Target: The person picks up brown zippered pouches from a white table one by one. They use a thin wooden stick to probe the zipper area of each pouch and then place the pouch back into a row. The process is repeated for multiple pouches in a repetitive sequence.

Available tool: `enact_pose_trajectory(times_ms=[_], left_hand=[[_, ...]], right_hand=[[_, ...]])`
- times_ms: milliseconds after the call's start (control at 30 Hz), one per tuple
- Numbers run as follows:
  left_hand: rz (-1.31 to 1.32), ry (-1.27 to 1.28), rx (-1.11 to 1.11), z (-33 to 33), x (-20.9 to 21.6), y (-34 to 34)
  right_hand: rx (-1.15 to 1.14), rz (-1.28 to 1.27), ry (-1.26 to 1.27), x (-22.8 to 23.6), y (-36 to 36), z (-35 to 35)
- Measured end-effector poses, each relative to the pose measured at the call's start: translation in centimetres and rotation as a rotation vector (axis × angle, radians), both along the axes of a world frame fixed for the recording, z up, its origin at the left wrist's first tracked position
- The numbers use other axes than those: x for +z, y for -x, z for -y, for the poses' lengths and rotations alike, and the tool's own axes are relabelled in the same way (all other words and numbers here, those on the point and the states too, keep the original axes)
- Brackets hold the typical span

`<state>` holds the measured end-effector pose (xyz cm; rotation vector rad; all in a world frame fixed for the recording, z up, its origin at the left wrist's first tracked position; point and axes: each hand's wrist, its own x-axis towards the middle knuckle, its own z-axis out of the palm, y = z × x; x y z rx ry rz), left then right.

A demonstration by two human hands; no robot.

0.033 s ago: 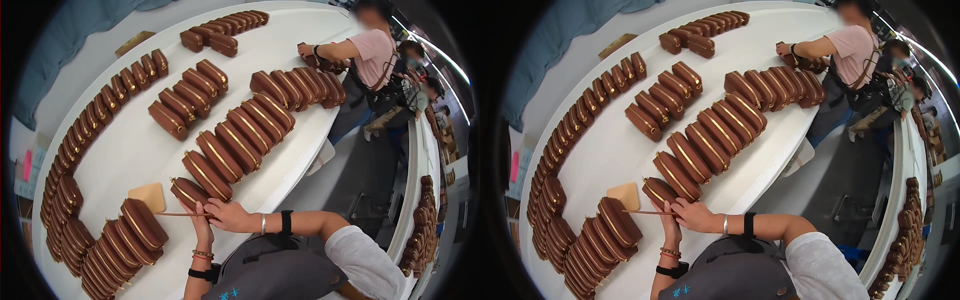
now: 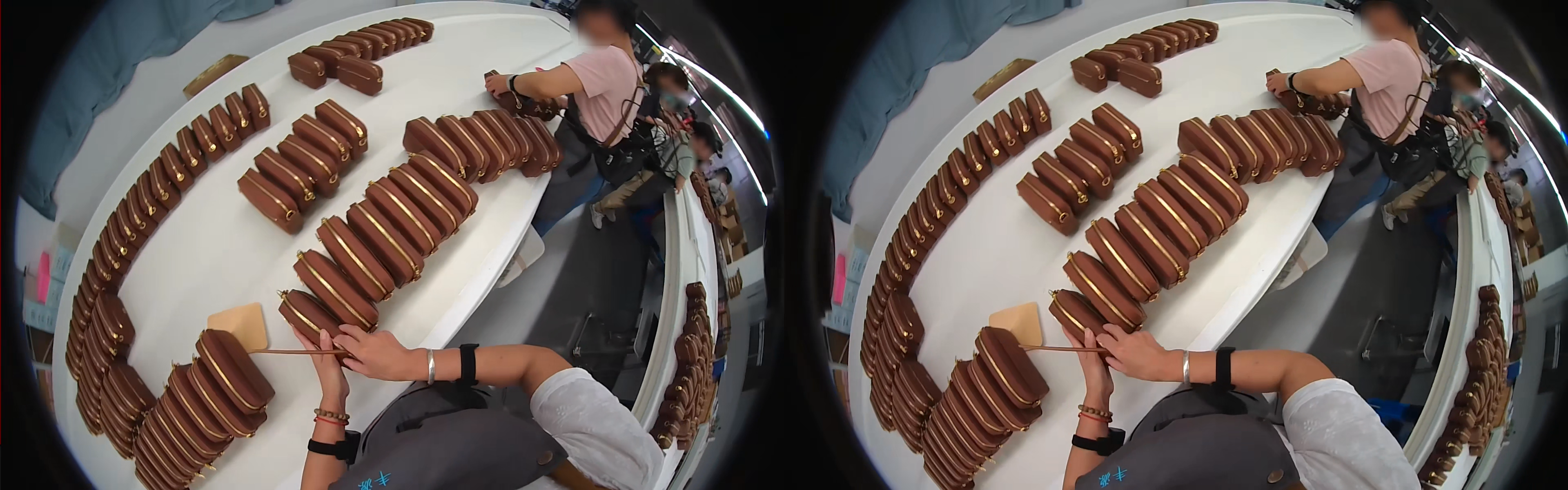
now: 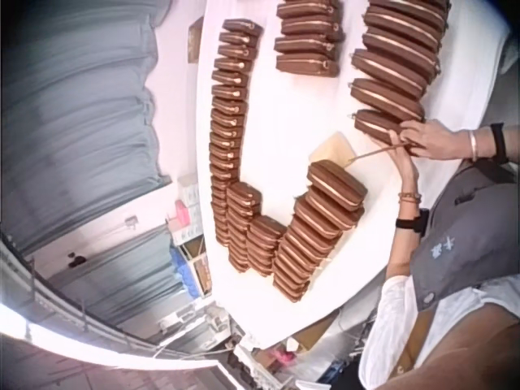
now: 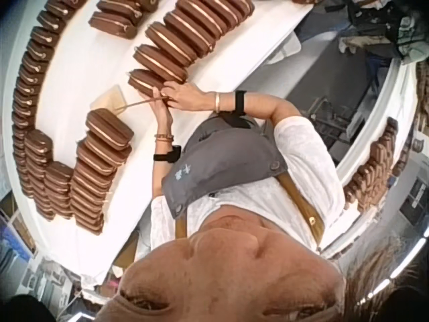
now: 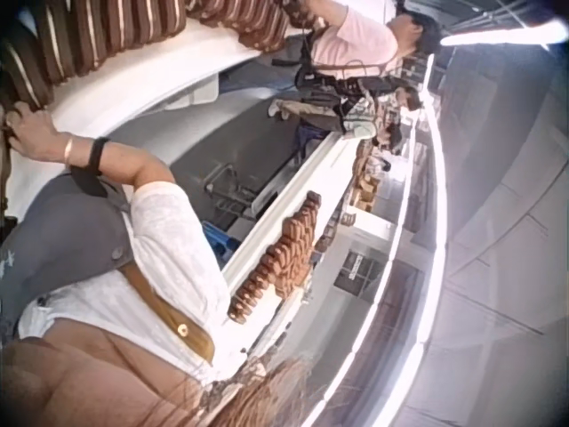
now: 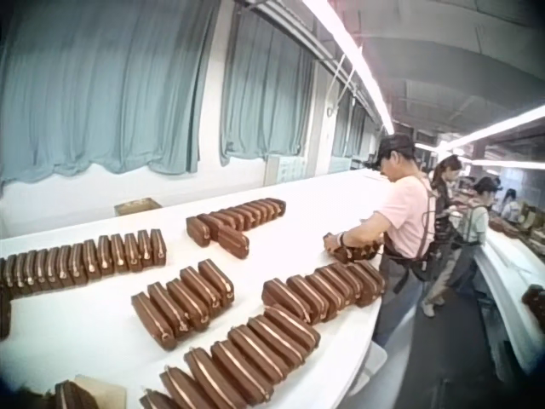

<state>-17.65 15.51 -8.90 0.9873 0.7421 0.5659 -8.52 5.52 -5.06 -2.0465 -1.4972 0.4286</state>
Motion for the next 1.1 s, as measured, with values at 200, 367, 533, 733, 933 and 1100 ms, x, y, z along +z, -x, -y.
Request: enact_pose_trajectory(times_ms=[200,367,533,733,933,1100], left_hand=[[-0.083,-0.046,-0.118,-2.2,-0.1,-2.1],[-0.108,-0.078,-0.086,-2.9,0.4,-0.4],[-0.526,-0.992,0.030,-4.1,2.9,6.1],[-1.038,-1.325,0.281,-7.9,4.3,12.1],[-1.269,-0.900,0.140,-10.2,4.0,9.8],[-0.535,-0.290,0.278,-11.5,5.6,13.8]], right_hand=[[-0.063,-0.014,-0.104,0.5,-0.6,0.9],[0.008,-0.074,-0.289,0.6,0.6,-0.2],[0.022,-0.119,-0.342,0.2,-0.1,-0.3],[0.048,-0.372,-0.230,2.1,0.9,0.2],[0.177,-0.556,-0.148,2.1,1.9,-0.4],[-0.051,-0.847,0.172,4.6,1.0,-1.1]])
